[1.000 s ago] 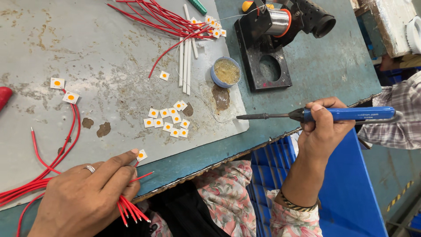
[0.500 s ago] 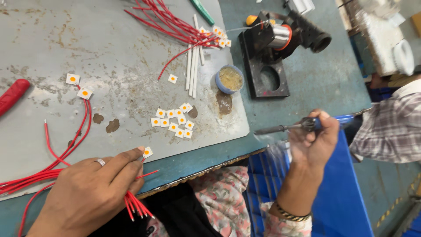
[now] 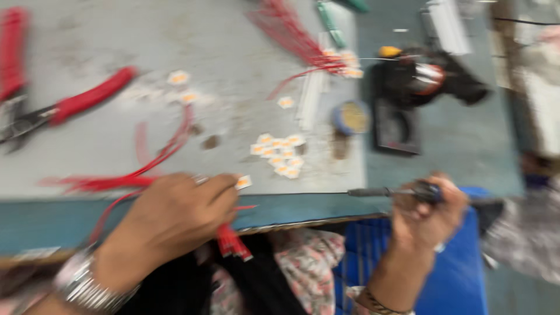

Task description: The person dips red wires into a small container of flux, then uses a soldering iron to attach the wires to small square LED modules on a workbench. The person repeatedly picks up LEDs, aligns them with wires, applies solder, and places the finished units aside.

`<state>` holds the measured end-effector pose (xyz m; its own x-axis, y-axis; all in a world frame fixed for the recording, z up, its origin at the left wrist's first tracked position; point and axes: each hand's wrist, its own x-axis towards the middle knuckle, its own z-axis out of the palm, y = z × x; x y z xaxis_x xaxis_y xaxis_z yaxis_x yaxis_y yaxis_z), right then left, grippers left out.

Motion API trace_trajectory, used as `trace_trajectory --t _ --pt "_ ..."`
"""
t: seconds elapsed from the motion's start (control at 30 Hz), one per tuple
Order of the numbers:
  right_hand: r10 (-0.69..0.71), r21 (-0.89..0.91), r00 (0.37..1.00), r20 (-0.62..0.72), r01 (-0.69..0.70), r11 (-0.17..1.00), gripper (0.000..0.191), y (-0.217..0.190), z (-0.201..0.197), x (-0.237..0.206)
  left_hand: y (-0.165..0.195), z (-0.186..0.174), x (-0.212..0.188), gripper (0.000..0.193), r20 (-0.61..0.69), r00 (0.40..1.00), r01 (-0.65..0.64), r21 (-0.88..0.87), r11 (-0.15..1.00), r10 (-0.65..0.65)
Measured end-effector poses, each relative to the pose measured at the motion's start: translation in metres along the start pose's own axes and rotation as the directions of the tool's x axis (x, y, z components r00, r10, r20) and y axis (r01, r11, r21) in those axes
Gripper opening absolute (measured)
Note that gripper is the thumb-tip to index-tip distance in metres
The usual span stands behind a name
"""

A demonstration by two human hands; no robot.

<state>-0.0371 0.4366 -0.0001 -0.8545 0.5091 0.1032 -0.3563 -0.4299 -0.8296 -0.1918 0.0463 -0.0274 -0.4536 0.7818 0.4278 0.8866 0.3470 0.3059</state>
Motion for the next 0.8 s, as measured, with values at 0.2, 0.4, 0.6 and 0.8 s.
trace_trajectory --t 0.2,0.4,0.6,0.8 --pt "-0.358 -0.345 0.920 0.158 0.391 0.853 0.013 0.029 0.075 -0.015 -0.001 -0.005 0.006 0.012 -0.118 0.992 -0.048 -0.003 0.999 0.048" --pt "-0.480 -0.523 0.830 0.284 0.554 0.648 0.023 0.054 0.123 -0.025 -0.002 -0.004 0.007 0.014 -0.117 0.991 -0.063 -0.009 0.998 0.062" --pt "-0.353 -0.576 0.884 0.307 0.468 0.670 0.025 0.058 0.135 -0.022 -0.002 -0.004 0.006 0.018 -0.103 0.993 -0.063 0.008 0.998 0.064" --pt "-0.293 -0.613 0.890 0.349 0.453 0.647 0.028 0.058 0.135 -0.017 -0.003 -0.005 0.006 0.018 -0.117 0.991 -0.063 -0.028 0.998 0.060"
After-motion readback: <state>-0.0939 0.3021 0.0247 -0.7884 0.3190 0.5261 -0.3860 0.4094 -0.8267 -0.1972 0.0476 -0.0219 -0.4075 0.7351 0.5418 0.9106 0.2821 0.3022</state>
